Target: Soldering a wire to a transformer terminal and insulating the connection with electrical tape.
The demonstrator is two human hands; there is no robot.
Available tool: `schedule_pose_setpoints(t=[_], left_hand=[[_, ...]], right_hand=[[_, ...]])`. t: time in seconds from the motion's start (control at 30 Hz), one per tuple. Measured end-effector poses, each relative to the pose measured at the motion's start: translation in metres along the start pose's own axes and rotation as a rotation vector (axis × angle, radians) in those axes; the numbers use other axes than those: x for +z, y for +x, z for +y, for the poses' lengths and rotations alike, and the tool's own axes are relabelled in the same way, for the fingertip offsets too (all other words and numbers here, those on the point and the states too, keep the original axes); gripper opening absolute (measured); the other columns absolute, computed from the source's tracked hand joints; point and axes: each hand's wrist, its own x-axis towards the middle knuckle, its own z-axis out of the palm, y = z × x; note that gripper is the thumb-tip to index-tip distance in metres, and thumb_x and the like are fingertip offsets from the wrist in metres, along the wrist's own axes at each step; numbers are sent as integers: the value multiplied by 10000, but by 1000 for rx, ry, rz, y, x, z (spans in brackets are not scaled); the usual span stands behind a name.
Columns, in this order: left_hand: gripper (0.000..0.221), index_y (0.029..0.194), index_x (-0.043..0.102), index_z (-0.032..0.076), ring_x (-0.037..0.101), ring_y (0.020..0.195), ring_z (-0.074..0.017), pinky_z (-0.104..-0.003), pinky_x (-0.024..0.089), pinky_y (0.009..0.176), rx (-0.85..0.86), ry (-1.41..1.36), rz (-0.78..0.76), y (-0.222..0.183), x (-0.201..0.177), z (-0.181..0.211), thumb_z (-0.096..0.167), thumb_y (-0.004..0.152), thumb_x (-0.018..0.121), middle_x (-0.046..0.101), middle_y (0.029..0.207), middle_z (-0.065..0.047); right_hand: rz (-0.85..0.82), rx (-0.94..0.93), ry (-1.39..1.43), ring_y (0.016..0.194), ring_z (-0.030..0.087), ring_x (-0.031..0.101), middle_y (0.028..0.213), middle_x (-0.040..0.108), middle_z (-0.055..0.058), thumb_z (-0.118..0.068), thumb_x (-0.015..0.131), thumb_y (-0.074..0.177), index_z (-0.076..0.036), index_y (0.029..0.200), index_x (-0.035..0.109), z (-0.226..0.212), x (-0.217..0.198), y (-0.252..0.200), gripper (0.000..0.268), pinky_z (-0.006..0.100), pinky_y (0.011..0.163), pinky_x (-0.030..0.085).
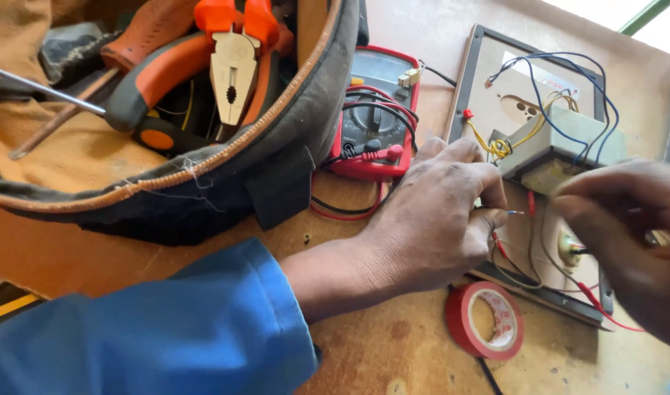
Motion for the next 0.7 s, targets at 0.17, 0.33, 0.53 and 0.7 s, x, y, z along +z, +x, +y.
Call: schedule_pose_setpoints(t=[0.17,0.33,0.53,0.7], left_hand=[[93,743,616,156,595,895,-279,-406,389,926,-12,-44,-10,-1,1,1,198,809,667,595,889,-55],[80,763,607,148,590,920,-294,-417,385,947,-22,-32,-24,1,1,3,180,804,668,601,897,-66],[62,787,640,159,584,937,-285,-405,404,924,-72,-37,-23,2,-3,7,198,832,622,612,916,-63],[43,848,646,168,575,988,-312,-431,404,964,-79,-38,-8,0,-4,7,203,843,621,595,980,-94]], right_hand=[[-84,-88,-254,621,150,598,690,714,8,-252,728,948,-144,910,798,-19,10,1,134,320,642,451],[-29,1,-60,558,126,488,660,596,46,-116,682,1018,-45,944,712,-4,11,-1,107,283,542,394],[-139,-158,-237,472,129,498,532,648,-19,-346,815,808,-181,712,789,-29,8,-10,193,308,536,407],[-151,-294,-255,462,106,521,547,626,-52,-351,807,807,-236,707,771,-30,11,-16,157,293,550,425]])
